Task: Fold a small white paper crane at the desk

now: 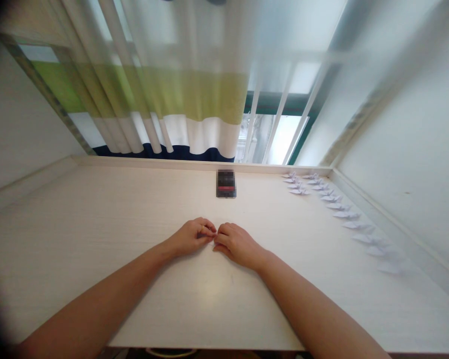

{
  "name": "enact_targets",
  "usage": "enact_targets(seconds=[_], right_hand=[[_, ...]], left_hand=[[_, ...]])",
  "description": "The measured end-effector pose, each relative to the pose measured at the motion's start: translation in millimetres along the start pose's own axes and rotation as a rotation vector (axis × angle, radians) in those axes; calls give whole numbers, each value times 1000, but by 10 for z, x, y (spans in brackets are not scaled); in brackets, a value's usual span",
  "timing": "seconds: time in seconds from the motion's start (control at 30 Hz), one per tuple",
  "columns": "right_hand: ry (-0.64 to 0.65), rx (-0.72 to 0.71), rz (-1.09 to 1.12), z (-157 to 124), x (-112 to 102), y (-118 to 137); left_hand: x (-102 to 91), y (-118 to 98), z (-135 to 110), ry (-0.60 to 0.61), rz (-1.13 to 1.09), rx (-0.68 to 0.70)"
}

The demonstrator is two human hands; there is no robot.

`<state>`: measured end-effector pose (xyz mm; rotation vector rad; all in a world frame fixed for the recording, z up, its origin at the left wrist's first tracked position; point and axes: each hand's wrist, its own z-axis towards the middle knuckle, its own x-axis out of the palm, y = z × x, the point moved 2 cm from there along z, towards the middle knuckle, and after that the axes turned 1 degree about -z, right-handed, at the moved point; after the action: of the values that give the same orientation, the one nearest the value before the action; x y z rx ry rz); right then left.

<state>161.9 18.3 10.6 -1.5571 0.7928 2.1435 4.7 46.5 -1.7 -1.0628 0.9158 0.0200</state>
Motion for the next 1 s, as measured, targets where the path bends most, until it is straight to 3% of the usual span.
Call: enact_targets(seconds=[0.4, 0.67, 1.0], right_hand=[[0, 11, -32, 0, 27, -24], [26, -21, -104, 7, 24, -18], [32, -51, -173, 8, 16, 8]], left_hand=[[6, 11, 5, -3, 150, 9], [33, 59, 34, -47, 89, -50], [50, 82, 29, -86, 81, -23]])
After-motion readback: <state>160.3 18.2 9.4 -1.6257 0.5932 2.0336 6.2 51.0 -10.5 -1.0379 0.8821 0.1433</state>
